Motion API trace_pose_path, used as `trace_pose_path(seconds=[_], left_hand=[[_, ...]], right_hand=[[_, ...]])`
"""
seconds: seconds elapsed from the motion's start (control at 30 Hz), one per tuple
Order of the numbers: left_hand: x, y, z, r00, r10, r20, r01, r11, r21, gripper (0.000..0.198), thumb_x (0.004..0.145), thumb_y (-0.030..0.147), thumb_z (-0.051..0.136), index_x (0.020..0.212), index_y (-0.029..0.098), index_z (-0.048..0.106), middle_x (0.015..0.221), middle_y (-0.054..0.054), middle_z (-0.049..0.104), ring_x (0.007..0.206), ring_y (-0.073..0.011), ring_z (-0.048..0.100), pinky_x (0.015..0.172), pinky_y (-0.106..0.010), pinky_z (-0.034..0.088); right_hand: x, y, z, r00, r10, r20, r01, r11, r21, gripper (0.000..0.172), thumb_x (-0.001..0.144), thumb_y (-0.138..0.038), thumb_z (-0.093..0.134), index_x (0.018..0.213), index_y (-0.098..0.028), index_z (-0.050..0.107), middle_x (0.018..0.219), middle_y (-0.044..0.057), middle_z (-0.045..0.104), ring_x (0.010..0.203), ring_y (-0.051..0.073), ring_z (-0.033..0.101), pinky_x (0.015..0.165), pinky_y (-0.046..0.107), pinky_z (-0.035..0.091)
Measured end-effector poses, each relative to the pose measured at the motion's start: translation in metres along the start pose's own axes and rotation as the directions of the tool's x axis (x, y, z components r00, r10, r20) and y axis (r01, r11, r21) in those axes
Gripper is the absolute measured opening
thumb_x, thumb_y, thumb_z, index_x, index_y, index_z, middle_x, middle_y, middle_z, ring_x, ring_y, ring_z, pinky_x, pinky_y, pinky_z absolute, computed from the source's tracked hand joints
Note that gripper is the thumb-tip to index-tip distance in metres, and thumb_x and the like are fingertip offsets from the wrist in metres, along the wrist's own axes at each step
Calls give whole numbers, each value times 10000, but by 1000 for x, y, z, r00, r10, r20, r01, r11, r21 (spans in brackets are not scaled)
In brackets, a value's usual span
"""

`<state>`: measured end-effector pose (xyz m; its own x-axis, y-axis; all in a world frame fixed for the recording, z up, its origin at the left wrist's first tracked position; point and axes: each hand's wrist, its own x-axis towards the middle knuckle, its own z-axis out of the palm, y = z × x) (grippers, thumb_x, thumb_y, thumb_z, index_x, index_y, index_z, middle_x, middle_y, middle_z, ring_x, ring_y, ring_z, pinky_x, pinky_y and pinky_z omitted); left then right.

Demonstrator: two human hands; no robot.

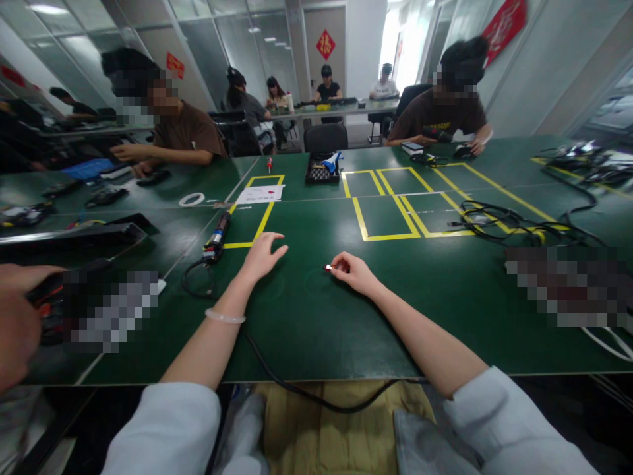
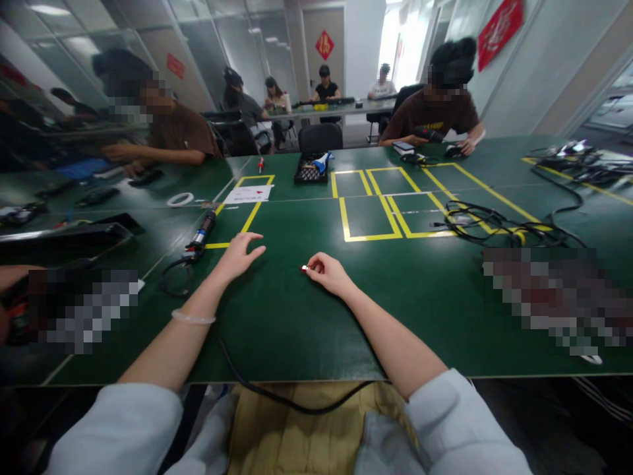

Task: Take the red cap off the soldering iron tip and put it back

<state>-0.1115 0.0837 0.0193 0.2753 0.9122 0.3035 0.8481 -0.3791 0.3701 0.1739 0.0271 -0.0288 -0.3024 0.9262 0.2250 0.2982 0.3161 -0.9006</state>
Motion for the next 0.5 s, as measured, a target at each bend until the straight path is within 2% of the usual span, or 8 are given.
trace_pose_path(seconds=[0.07,0.13,0.17,0.23,0.27,0.37,0.43,0.5], left_hand=[[4,-39,-18,981,-168,-94,186,953,238,522,818,420,583,1263,159,505,1346,-143,479,1247,-305,442,1047,-456,364],[3,-78,-35,944,-284,-167,322,900,294,639,770,405,638,1298,91,460,1395,-237,400,1270,-411,392,1013,-537,360],[1,-96,-42,911,-365,-189,410,847,339,684,744,429,662,1295,83,452,1392,-247,397,1259,-434,399,993,-545,374],[-3,-127,-54,853,-497,-159,515,755,407,712,706,482,686,1255,80,474,1346,-253,438,1225,-453,433,950,-546,408],[-5,-139,-58,837,-535,-113,527,734,428,681,701,488,686,1222,91,497,1303,-242,479,1199,-440,464,933,-533,426],[-9,-159,-63,855,-519,7,467,774,427,503,728,421,659,1137,149,553,1169,-184,579,1148,-377,524,922,-481,455],[-11,-160,-62,874,-486,6,438,793,423,444,734,371,646,1122,170,567,1129,-165,601,1148,-358,529,931,-459,457],[-12,-152,-59,872,-488,-17,446,781,437,467,729,374,647,1136,159,570,1149,-180,592,1143,-364,532,915,-454,463]], right_hand=[[0,-1,0,1000,1,3,-1,1000,0,165,791,-302,615,880,-168,577,660,-35,527,582,104,477,566,230,378],[-1,-2,0,1000,2,10,-2,1000,-1,165,792,-305,613,877,-168,578,661,-33,528,587,104,477,569,231,379],[-1,-2,0,1000,1,11,-1,1000,0,167,792,-306,613,877,-167,578,662,-33,529,588,103,477,571,231,381],[-1,-3,1,1000,1,16,-1,1000,2,171,789,-305,615,880,-165,578,661,-34,528,588,103,477,574,233,385],[0,-3,1,1000,1,17,-1,1000,3,172,787,-304,616,880,-165,577,660,-34,528,588,103,477,574,233,386],[0,-3,1,1000,3,15,-3,1000,-2,162,781,-293,616,873,-166,575,656,-35,528,584,102,475,571,231,385],[0,-3,1,1000,2,8,-2,1000,-15,152,776,-281,615,870,-169,576,655,-37,531,580,101,473,572,232,386],[0,-1,2,1000,-1,5,1,1000,-28,146,771,-270,617,870,-171,576,653,-38,534,577,101,474,573,232,386]])
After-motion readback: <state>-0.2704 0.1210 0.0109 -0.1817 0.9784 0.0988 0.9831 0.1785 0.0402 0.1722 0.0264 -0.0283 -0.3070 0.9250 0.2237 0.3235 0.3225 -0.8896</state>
